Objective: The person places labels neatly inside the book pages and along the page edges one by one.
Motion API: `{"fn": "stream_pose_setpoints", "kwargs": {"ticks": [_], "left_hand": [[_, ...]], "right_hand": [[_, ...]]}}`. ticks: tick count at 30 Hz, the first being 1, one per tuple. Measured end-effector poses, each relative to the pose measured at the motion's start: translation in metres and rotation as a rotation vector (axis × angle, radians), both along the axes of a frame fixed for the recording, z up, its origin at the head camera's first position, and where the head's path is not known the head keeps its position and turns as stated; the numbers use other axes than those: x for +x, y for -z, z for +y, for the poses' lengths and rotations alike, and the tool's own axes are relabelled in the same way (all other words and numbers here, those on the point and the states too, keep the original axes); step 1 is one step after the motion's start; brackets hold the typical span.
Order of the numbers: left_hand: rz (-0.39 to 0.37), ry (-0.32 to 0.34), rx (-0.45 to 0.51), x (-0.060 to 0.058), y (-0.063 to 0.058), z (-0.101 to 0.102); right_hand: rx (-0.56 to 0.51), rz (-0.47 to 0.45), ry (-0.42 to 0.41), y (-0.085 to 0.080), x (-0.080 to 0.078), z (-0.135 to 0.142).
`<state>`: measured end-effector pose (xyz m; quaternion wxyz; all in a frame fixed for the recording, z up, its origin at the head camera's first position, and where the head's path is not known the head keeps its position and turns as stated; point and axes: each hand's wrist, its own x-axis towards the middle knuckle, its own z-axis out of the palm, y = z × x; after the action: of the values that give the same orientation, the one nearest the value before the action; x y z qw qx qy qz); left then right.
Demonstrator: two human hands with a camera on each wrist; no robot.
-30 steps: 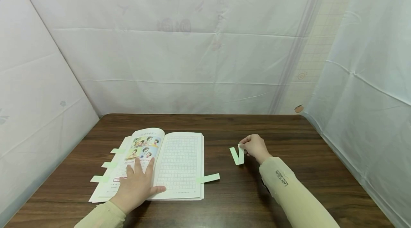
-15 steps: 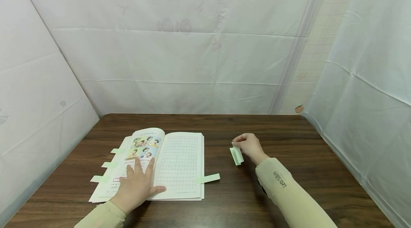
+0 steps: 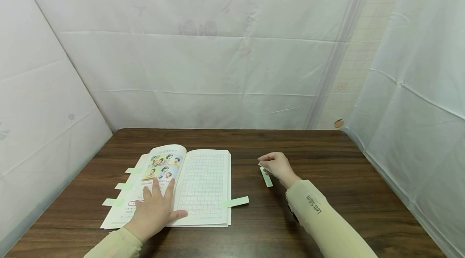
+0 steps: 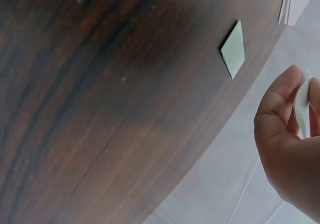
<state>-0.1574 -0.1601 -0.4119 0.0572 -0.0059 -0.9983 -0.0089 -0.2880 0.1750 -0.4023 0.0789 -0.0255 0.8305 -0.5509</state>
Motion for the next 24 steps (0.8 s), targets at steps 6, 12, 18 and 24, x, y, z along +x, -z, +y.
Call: {"fn": "stream_pose_setpoints", "kwargs": {"ticks": [6,12,18,24], "left_hand": [[-0.007,0.003,-0.001,0.0,0.0,0.0],[-0.004,0.002,-0.003,0.0,0.0,0.0],[-0.002,0.0,-0.005,0.0,0.001,0.0],[0.01,0.003,-0.008,-0.001,0.001,0.0]], "right_hand": [[-0.025,-0.012,-0.028,0.001,0.0,-0.004],[-0.027,-0.01,-0.041,0.001,0.0,-0.008],[-0.038,-0.029,-0.034,0.002,0.0,-0.016],[-0.03,-0.044,-0.035,0.004,0.0,-0.024]]}}
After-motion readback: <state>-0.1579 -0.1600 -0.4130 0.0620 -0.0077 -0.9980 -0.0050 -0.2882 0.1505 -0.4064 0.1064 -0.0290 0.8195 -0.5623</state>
